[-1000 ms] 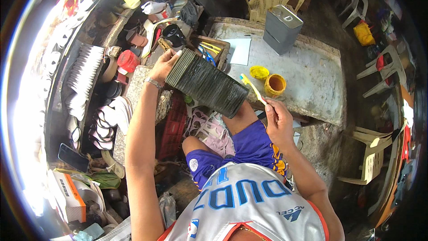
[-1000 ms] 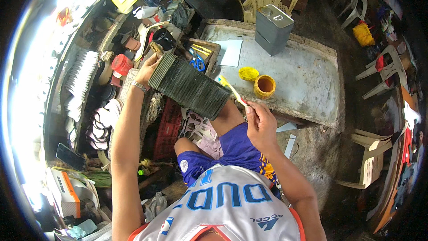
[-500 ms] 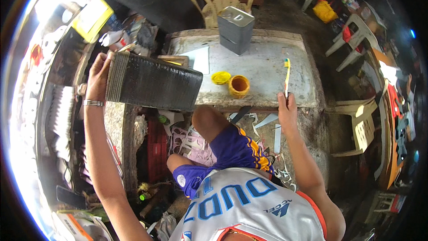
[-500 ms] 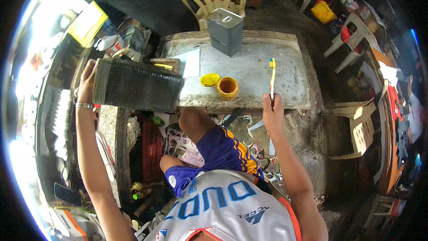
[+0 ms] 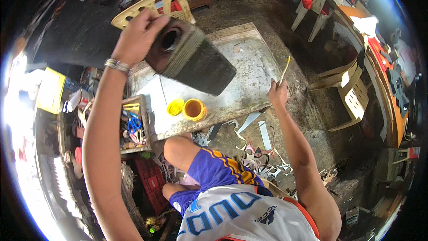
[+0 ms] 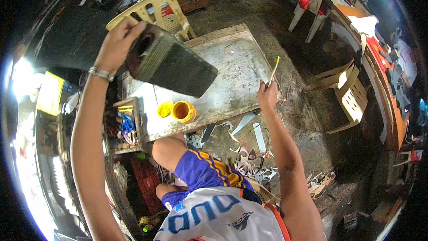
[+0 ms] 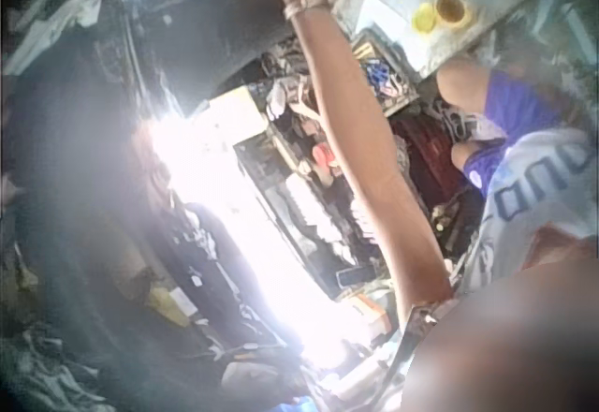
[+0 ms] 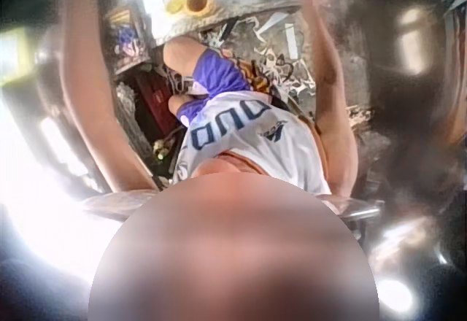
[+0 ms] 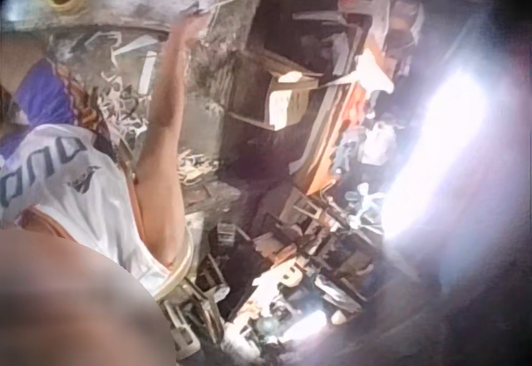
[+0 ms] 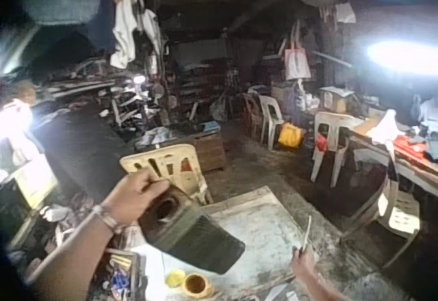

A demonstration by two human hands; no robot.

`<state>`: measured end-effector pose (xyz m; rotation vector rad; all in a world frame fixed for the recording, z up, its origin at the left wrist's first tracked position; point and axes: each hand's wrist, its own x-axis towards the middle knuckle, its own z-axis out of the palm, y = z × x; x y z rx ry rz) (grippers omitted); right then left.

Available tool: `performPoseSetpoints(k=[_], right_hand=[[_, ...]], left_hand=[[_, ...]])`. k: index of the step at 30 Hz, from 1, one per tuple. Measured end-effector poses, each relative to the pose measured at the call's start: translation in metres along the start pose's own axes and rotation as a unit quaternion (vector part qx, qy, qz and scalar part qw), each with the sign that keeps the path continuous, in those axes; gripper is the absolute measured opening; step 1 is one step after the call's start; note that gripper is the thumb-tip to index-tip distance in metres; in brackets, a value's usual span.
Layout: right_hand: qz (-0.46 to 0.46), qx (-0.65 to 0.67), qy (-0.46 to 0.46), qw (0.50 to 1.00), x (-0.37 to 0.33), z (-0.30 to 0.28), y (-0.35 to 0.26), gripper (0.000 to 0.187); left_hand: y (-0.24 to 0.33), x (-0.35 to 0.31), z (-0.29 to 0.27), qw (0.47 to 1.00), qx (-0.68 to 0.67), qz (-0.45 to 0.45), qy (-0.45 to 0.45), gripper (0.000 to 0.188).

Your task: The person scoops yellow glue from a small container using a toothbrush and applies it to the grooves of a black ribbed object. They repeatedly dip the brush into the glue and spread it across the object's surface.

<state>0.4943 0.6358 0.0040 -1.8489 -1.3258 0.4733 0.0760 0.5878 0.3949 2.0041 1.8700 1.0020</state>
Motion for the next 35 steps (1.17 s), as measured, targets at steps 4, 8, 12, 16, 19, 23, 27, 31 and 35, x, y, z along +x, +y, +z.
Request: performPoseSetpoints(k=[4, 8, 12, 16, 19, 23, 27, 31, 35], right_hand=[[-0.041, -0.061, 0.053, 0.996, 0.006, 0.023, 0.013, 0.035], [-0.081, -0.052, 0.076, 0.992, 0.002, 0.032, 0.021, 0.034], [-0.085, -0.038, 0.088, 0.992, 0.003, 0.033, 0.021, 0.033], [-0.056, -0.003, 0.075, 0.996, 0.0, 0.03, 0.021, 0.034], [-0.046, 0.016, 0.081, 0.995, 0.001, 0.033, 0.021, 0.034], [-0.033, 0.03, 0.091, 0.995, -0.001, 0.033, 0.022, 0.031], [-0.029, 0.031, 0.102, 0.994, -0.002, 0.032, 0.02, 0.028], [-0.021, 0.029, 0.105, 0.994, -0.002, 0.032, 0.018, 0.028], [-0.015, 0.026, 0.098, 0.995, -0.002, 0.03, 0.017, 0.029]], left_hand=[[0.024, 0.069, 0.09, 0.995, 0.06, 0.045, -0.064, 0.043], [0.031, 0.128, 0.168, 0.987, 0.105, 0.071, -0.095, 0.044], [0.028, 0.178, 0.231, 0.985, 0.073, 0.078, -0.138, 0.045], [0.014, 0.211, 0.28, 0.98, 0.105, 0.097, -0.138, 0.038], [0.003, 0.23, 0.308, 0.979, 0.116, 0.101, -0.133, 0.034], [-0.012, 0.238, 0.333, 0.977, 0.141, 0.084, -0.14, 0.034], [-0.009, 0.235, 0.344, 0.975, 0.142, 0.072, -0.157, 0.044], [0.007, 0.214, 0.317, 0.971, 0.155, 0.12, -0.139, 0.046], [0.032, 0.182, 0.264, 0.993, -0.098, 0.057, -0.039, 0.047]])
